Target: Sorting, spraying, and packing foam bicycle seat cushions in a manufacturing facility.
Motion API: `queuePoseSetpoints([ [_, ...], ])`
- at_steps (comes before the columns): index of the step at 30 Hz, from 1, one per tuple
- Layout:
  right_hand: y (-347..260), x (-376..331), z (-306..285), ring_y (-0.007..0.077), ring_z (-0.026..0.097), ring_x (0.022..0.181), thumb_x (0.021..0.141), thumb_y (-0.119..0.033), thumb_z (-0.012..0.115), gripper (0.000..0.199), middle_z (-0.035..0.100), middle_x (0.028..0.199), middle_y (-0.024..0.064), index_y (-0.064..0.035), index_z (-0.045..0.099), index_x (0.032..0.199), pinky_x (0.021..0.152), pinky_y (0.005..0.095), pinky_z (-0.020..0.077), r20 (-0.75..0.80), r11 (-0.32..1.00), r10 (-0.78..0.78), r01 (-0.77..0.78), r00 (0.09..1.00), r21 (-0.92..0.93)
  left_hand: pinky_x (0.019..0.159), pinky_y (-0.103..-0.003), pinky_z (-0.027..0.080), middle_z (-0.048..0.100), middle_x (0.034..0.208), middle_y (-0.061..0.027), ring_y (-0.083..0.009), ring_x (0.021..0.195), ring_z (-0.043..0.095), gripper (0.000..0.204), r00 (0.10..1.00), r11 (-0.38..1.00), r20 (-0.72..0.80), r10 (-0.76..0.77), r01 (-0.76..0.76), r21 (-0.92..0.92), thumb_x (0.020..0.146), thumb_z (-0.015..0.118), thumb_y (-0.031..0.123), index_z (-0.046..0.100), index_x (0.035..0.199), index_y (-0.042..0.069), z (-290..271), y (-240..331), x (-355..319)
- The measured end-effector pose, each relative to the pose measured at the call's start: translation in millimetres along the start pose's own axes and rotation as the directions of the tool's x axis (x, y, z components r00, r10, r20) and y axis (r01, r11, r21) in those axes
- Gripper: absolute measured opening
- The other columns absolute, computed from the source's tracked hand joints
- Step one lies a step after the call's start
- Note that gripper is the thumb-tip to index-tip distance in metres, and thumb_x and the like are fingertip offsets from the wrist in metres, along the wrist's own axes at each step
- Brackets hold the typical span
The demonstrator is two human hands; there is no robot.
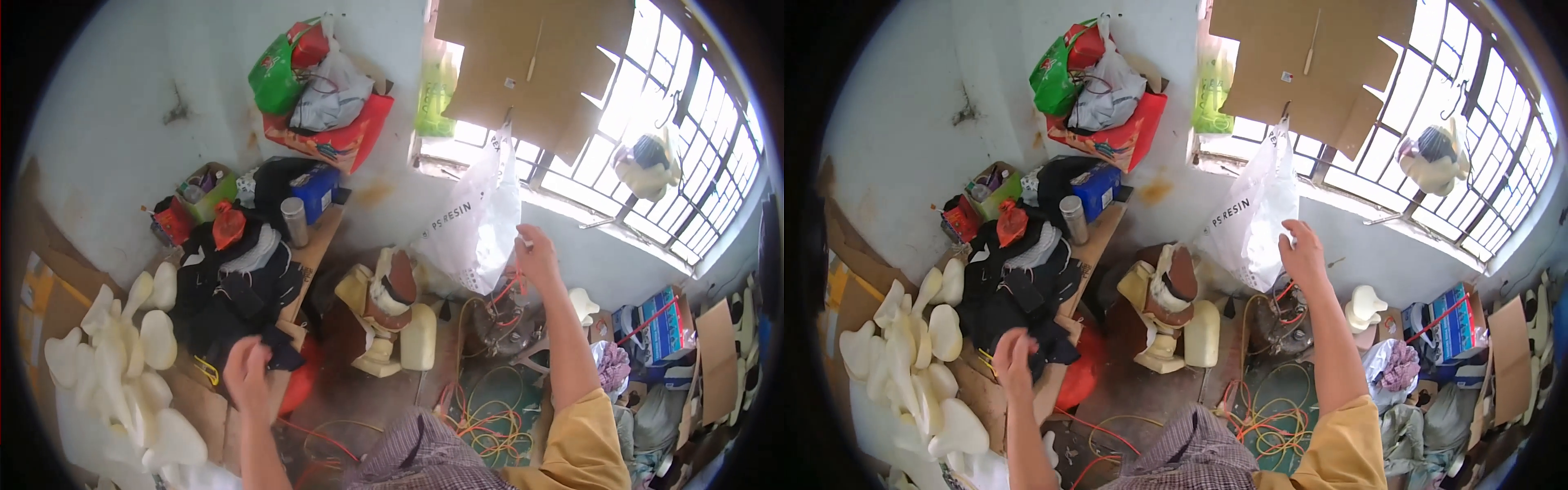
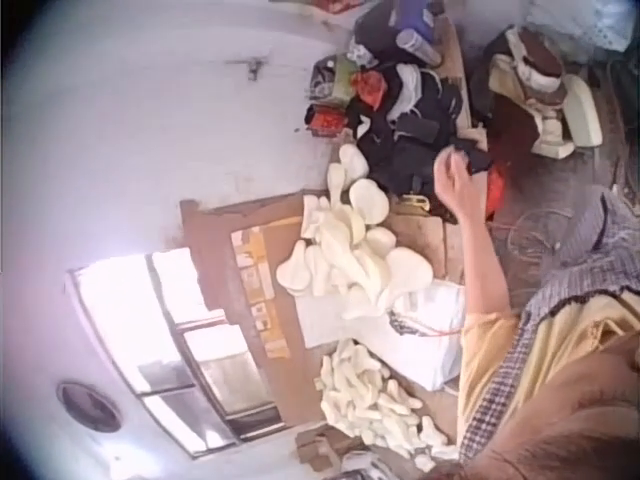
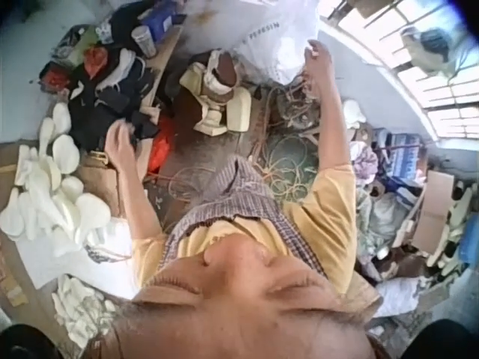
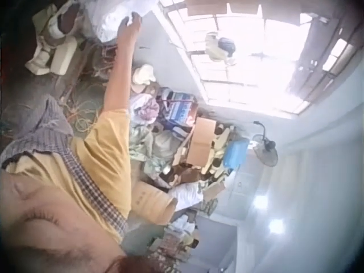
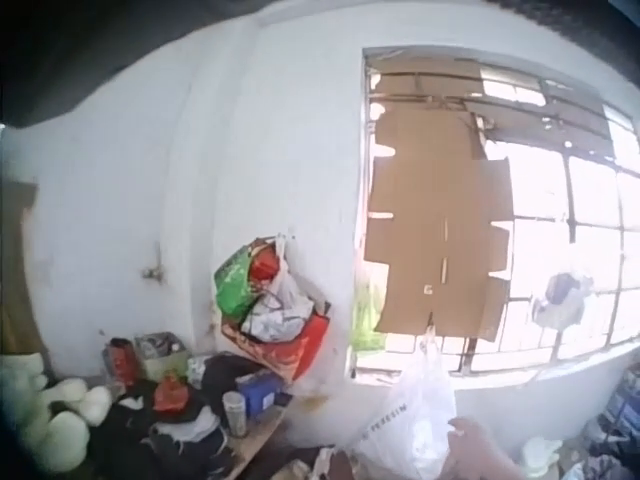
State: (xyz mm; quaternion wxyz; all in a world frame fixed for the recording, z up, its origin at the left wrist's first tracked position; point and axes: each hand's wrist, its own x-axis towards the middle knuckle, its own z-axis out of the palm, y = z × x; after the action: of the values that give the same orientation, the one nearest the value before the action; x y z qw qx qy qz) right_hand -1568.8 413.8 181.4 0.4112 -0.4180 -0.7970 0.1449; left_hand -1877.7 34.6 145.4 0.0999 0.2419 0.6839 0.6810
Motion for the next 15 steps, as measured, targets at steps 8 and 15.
queuePoseSetpoints([
  [8, 89, 142, 36, 0.0314, 0.051, 0.109, 0.078, -0.001, 0.050, 0.025, 0.060, 0.107, 0.0152, 0.0005, 0.059, 0.102, 0.093, 0.0396, 0.0416, 0.081, 0.905, -0.271, 0.282, 0.959, -0.318, 0.065, -0.027, 0.046, 0.063, 0.077, -0.0080, -0.0134, 0.070, 0.058, 0.018, 0.857, 0.989, 0.498, 0.133, -0.150, -0.007, 0.084, 0.060, 0.017, 0.063, 0.091, 0.001, 298, -2, 67],
  [15, 150, 191, 63, 0.0238, 0.060, 0.091, 0.090, -0.027, 0.047, 0.028, 0.066, 0.078, 0.0076, -0.0096, 0.067, 0.083, 0.106, 0.0440, 0.0261, 0.781, 0.451, -0.018, 0.703, 0.624, -0.551, 0.081, -0.045, 0.046, 0.064, 0.092, -0.0205, -0.0407, 0.090, 0.059, 0.036, 0.804, 0.856, 0.581, -0.124, -0.209, 0.472, 0.084, 0.055, 0.022, 0.052, 0.114, 0.001, 526, -67, 93],
])
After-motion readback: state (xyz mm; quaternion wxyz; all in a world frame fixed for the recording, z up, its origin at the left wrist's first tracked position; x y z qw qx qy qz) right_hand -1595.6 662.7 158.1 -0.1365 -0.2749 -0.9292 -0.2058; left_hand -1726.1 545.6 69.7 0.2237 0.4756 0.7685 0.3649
